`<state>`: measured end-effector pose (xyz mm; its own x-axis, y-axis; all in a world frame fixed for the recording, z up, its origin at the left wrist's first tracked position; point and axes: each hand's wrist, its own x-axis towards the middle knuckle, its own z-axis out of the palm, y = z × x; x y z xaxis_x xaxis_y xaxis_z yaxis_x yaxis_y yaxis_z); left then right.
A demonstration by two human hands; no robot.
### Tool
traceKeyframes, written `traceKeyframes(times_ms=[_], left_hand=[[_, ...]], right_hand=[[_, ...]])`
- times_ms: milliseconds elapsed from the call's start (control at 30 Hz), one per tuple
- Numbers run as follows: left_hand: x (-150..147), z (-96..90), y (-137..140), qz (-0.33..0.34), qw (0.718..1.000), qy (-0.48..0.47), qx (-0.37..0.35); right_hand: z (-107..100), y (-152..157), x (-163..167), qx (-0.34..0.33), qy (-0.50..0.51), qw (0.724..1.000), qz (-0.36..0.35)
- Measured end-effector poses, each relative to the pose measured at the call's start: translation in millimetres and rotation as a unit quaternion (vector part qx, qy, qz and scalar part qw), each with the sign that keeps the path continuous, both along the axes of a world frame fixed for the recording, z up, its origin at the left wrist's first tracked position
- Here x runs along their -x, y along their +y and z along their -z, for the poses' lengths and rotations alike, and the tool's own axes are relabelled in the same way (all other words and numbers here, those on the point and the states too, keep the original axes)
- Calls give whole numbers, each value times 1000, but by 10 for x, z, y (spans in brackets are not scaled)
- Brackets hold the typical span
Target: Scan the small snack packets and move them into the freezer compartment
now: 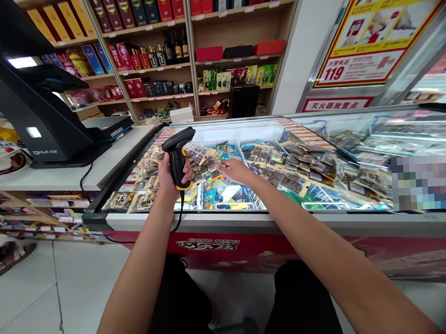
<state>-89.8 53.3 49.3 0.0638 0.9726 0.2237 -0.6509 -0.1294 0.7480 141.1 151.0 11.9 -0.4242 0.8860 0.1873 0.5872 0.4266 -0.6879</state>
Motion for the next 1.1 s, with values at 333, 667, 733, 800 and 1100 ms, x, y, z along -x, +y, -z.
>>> traceKeyframes(times_ms=[333, 667, 733, 800, 1100], left_hand=[[0, -11, 6, -1, 1000, 20, 19], [-23, -22, -17, 22, 999, 35, 12], [-24, -23, -24, 31, 998, 44, 12], [-24, -11, -25, 46, 997, 59, 12], [-34, 124, -6, 140, 979, 144, -25]], right_hand=[[-178, -14, -1, 163, 199, 966, 7], [-121, 320, -942, -53, -102, 898, 425], [-107, 365, -958, -45, -103, 904, 413], [-116, 404, -920, -63, -64, 913, 397], [-207, 306, -459, 81, 448, 885, 99]])
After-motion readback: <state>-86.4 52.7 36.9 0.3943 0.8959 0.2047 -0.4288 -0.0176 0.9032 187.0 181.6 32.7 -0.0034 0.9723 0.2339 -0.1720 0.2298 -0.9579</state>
